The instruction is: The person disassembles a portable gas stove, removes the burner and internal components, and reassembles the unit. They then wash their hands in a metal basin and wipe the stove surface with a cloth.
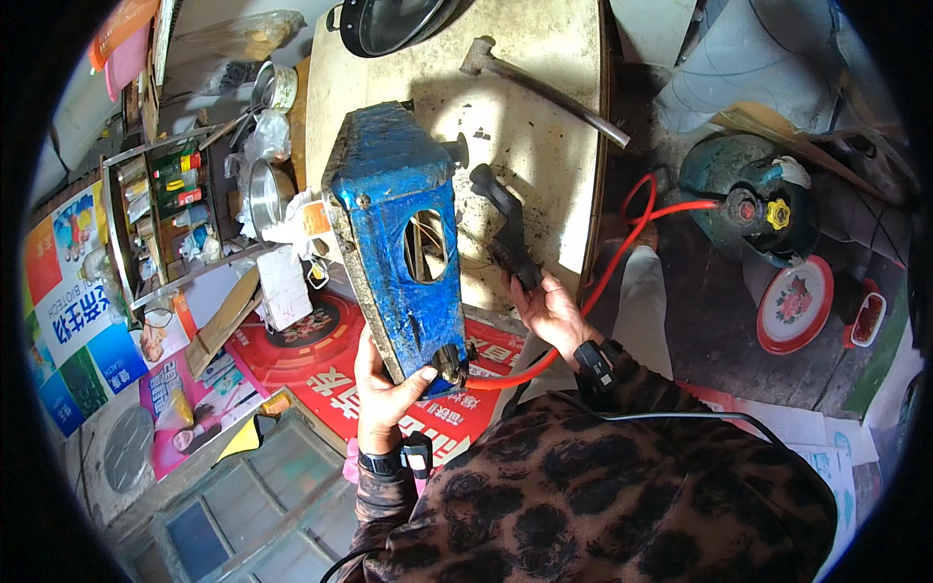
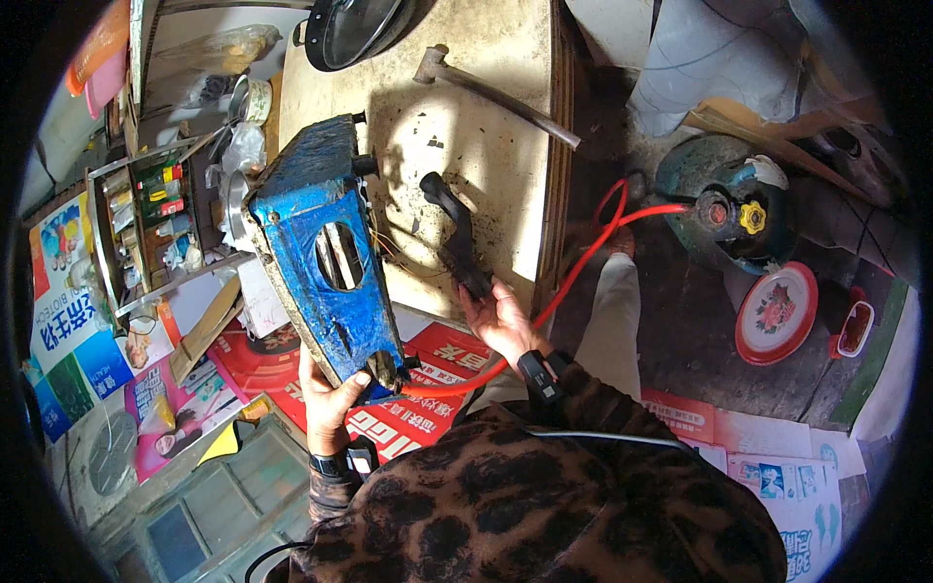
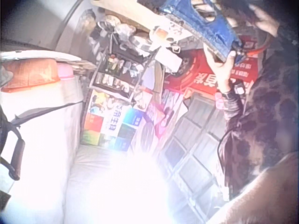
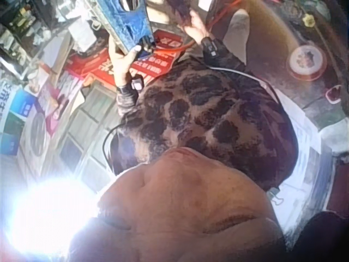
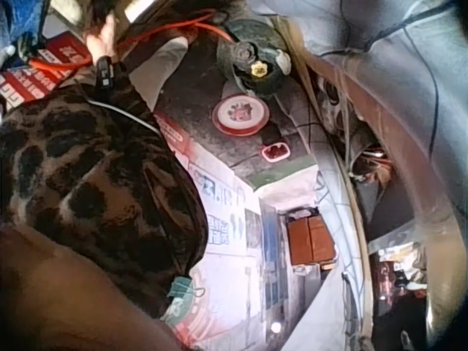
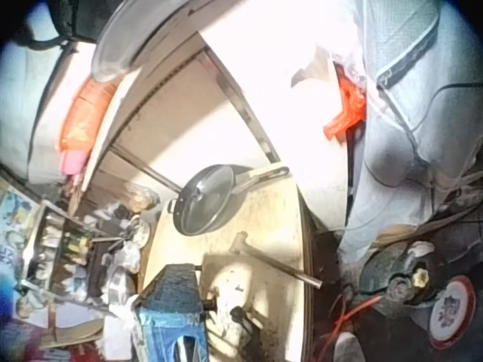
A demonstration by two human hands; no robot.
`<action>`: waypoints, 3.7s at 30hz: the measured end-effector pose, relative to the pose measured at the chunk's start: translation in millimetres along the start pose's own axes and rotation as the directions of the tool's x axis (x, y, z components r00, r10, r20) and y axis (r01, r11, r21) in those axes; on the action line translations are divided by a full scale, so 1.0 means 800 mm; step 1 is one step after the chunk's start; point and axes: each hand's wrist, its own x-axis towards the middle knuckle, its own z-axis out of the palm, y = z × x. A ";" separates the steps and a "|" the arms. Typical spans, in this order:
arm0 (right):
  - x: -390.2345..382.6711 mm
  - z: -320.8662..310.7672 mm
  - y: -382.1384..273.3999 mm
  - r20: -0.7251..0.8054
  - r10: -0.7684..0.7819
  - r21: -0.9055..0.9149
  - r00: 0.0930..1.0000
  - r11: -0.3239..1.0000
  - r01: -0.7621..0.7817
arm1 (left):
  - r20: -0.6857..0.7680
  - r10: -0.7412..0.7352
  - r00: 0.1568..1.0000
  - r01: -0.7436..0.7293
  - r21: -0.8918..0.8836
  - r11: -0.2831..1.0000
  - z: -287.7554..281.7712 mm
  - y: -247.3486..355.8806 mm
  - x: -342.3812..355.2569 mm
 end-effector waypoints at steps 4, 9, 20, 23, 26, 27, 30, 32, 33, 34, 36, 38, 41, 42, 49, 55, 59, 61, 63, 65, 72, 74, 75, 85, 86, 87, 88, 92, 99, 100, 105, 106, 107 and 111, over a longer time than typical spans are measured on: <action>-0.007 0.014 0.006 0.001 0.008 -0.022 1.000 1.000 -0.008 | -0.050 0.003 0.999 -0.004 -0.028 1.000 0.001 0.002 0.000; -0.017 0.025 0.000 0.022 0.028 0.020 0.999 0.999 -0.028 | -0.043 0.001 0.999 -0.002 -0.028 1.000 0.008 0.001 0.001; -0.027 0.035 -0.021 0.084 0.144 -0.044 0.986 0.989 -0.141 | 0.051 0.031 0.998 -0.031 0.005 1.000 0.025 0.012 0.007; -0.042 0.034 -0.021 0.091 0.124 -0.193 0.988 0.976 -0.105 | 0.070 0.071 0.995 -0.072 0.016 0.997 0.027 0.009 0.011; -0.071 0.036 -0.026 -0.052 -0.005 -0.569 0.999 0.822 -0.026 | 0.082 0.073 0.994 -0.073 -0.005 0.997 0.026 0.005 0.013; -0.081 0.038 -0.028 -0.098 -0.070 -0.694 0.993 0.720 -0.018 | 0.098 0.082 0.992 -0.083 0.007 0.996 0.025 0.005 0.013; -0.108 0.044 -0.030 0.064 -0.432 -0.959 0.900 0.222 0.174 | 0.113 0.079 0.990 -0.078 -0.012 0.997 0.023 0.002 0.012; -0.107 0.055 -0.023 0.213 -0.505 -0.964 0.836 0.029 0.263 | 0.124 0.117 0.985 -0.116 -0.012 0.993 0.023 0.000 0.012; -0.102 0.060 -0.017 0.290 -0.568 -0.952 0.771 -0.089 0.293 | 0.131 0.138 0.982 -0.137 -0.013 0.990 0.023 -0.002 0.012; -0.096 0.067 -0.012 0.359 -0.612 -0.933 0.705 -0.202 0.299 | 0.142 0.167 0.976 -0.164 -0.029 0.986 0.023 -0.004 0.013; -0.081 0.084 -0.006 0.370 -0.650 -0.927 0.664 -0.304 0.218 | 0.157 0.219 0.963 -0.224 0.011 0.975 0.024 -0.009 0.014; -0.070 0.095 -0.003 0.391 -0.641 -0.902 0.660 -0.411 0.135 | 0.149 0.244 0.958 -0.249 0.013 0.969 0.027 -0.016 0.013; -0.053 0.096 -0.004 0.392 -0.726 -0.893 0.565 -0.448 0.043 | 0.160 0.341 0.926 -0.372 0.249 0.894 0.033 -0.024 0.013; -0.049 0.094 -0.007 0.415 -0.702 -0.894 0.578 -0.434 0.114 | 0.187 0.356 0.916 -0.399 0.310 0.863 0.034 -0.026 0.011; -0.029 0.082 -0.048 0.450 -0.592 -0.888 0.669 -0.212 0.409 | 0.254 0.431 0.866 -0.495 0.307 0.813 0.044 -0.032 0.005; -0.057 0.100 -0.065 0.661 -0.151 -0.665 0.735 -0.572 0.480 | 0.241 0.432 0.869 -0.487 0.266 0.832 0.054 -0.041 0.001; -0.070 0.129 -0.063 0.562 -0.231 -0.616 0.794 -0.757 0.216 | 0.235 0.444 0.865 -0.496 0.268 0.826 0.058 -0.046 0.000; -0.070 0.139 -0.061 0.499 -0.210 -0.592 0.841 -0.791 0.154 | 0.253 0.439 0.862 -0.500 0.286 0.817 0.059 -0.047 -0.001; -0.065 0.142 -0.057 0.355 -0.443 -0.867 0.823 -0.486 0.112 | 0.266 0.428 0.864 -0.495 0.292 0.818 0.059 -0.048 -0.002; -0.062 0.140 -0.050 0.454 -0.213 -0.718 0.865 -0.663 0.213 | 0.276 0.414 0.867 -0.485 0.288 0.825 0.059 -0.047 -0.002; -0.054 0.138 -0.009 0.525 -0.442 -0.845 0.728 -0.165 0.509 | 0.219 0.427 0.877 -0.473 0.251 0.844 0.043 -0.030 0.005; -0.059 0.137 0.001 0.581 -0.407 -0.811 0.705 -0.225 0.540 | 0.205 0.423 0.883 -0.466 0.256 0.847 0.035 -0.024 0.008; -0.064 0.136 0.006 0.572 -0.411 -0.820 0.710 -0.303 0.486 | 0.199 0.430 0.881 -0.469 0.244 0.849 0.032 -0.021 0.010; -0.057 0.168 0.055 0.631 -0.253 -0.767 0.733 -0.345 0.541 | 0.154 0.412 0.898 -0.433 0.144 0.890 0.005 -0.002 0.026; -0.056 0.172 0.059 0.615 -0.297 -0.779 0.731 -0.371 0.505 | 0.148 0.417 0.897 -0.436 0.138 0.889 0.002 -0.001 0.028; -0.057 0.175 0.063 0.609 -0.279 -0.778 0.742 -0.391 0.491 | 0.143 0.423 0.895 -0.441 0.129 0.888 0.000 0.000 0.030; -0.057 0.179 0.067 0.588 -0.333 -0.790 0.737 -0.432 0.435 | 0.138 0.429 0.893 -0.445 0.118 0.888 -0.003 0.001 0.031; -0.054 0.184 0.083 0.614 -0.315 -0.767 0.724 -0.454 0.453 | 0.132 0.420 0.898 -0.428 0.045 0.903 -0.011 0.003 0.033; -0.047 0.191 0.113 0.657 -0.283 -0.740 0.699 -0.419 0.526 | 0.117 0.435 0.893 -0.439 0.015 0.898 -0.020 0.006 0.036; -0.044 0.192 0.115 0.657 -0.314 -0.745 0.685 -0.408 0.527 | 0.117 0.433 0.894 -0.436 0.001 0.900 -0.021 0.007 0.037; -0.031 0.197 0.103 0.693 -0.285 -0.694 0.663 -0.514 0.504 | 0.107 0.432 0.896 -0.434 -0.005 0.901 -0.022 0.010 0.038; -0.029 0.197 0.098 0.719 -0.250 -0.653 0.649 -0.562 0.507 | 0.107 0.431 0.896 -0.433 -0.005 0.901 -0.023 0.009 0.038; -0.027 0.198 0.093 0.730 -0.241 -0.624 0.639 -0.616 0.481 | 0.105 0.436 0.894 -0.438 -0.004 0.899 -0.023 0.008 0.038; -0.022 0.201 0.082 0.713 -0.277 -0.660 0.645 -0.574 0.483 | 0.088 0.446 0.891 -0.447 -0.005 0.894 -0.021 0.005 0.042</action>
